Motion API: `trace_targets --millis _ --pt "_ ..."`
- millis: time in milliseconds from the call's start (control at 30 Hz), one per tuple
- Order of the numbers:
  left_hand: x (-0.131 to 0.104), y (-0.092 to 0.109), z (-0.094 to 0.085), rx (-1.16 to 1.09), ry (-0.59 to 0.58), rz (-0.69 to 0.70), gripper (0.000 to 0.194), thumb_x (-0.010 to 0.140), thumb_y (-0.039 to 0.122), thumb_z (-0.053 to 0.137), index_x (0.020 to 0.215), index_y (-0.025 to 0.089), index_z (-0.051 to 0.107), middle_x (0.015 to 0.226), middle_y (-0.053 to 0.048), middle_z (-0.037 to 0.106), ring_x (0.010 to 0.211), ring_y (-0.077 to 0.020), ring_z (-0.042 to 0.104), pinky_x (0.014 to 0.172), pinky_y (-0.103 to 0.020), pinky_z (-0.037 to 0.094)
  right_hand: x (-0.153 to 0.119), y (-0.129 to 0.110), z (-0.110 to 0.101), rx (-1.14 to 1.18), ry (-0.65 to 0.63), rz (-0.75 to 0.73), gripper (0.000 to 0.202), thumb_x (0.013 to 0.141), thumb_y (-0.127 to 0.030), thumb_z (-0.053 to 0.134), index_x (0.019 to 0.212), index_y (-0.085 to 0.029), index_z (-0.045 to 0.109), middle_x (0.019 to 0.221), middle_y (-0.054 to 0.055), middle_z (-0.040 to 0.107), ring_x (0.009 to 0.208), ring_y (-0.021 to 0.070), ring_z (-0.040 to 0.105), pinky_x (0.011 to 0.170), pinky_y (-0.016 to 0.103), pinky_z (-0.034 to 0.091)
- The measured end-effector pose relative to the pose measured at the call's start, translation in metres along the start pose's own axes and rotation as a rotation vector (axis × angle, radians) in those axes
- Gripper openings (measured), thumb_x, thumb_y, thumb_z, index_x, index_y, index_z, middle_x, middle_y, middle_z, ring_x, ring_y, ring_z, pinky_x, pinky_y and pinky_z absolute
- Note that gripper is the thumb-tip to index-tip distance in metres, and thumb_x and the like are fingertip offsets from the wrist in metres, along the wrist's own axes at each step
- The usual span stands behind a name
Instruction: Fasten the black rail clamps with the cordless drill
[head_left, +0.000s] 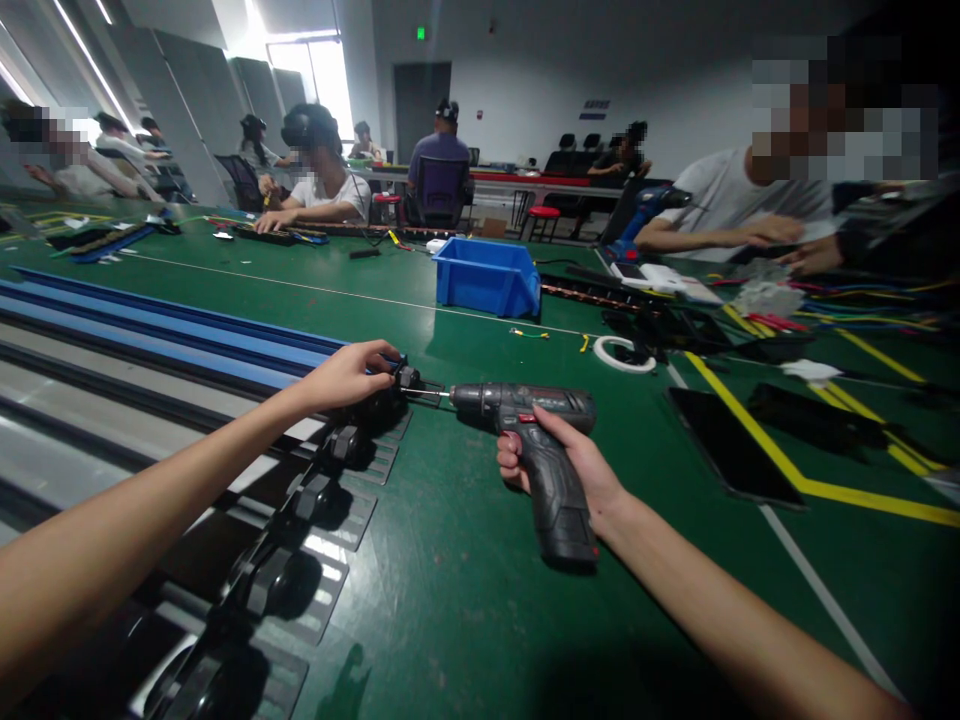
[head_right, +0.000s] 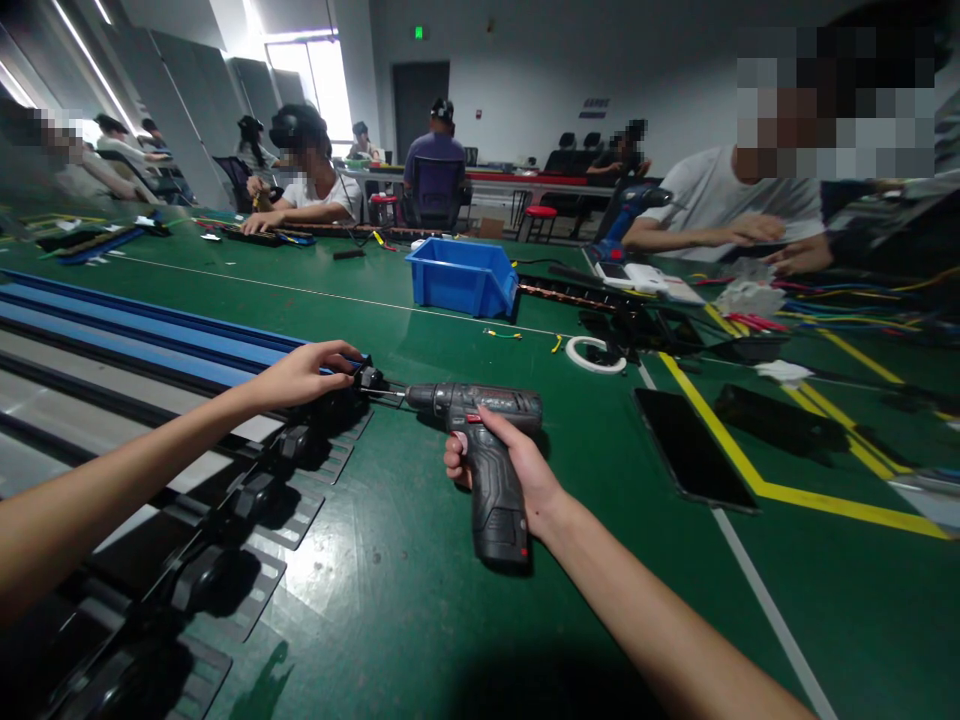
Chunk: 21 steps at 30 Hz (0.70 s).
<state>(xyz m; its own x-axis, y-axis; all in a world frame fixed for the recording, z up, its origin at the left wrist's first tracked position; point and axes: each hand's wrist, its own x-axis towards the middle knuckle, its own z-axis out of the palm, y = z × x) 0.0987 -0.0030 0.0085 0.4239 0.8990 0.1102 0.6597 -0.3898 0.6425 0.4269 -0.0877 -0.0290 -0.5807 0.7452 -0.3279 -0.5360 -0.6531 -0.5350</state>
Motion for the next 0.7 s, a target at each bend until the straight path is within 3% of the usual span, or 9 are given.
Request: trace_targets --millis 700 --pt "0.0008 -0.0003 0.0001 -0.011 -0.007 -0.001 0.040 0.080 0.032 0.059 0.117 0.016 0.061 0.099 -0.008 0.074 0.089 -0.0224 0.068 0.083 -0.034 0.050 0.0007 0.0037 0.0026 -0.051 -0.018 -0.042 0.031 0.095 -0.039 0.055 0.085 -0.011 0.061 0.074 0.004 0.056 0.066 0.0115 0.054 0.062 0.023 0.050"
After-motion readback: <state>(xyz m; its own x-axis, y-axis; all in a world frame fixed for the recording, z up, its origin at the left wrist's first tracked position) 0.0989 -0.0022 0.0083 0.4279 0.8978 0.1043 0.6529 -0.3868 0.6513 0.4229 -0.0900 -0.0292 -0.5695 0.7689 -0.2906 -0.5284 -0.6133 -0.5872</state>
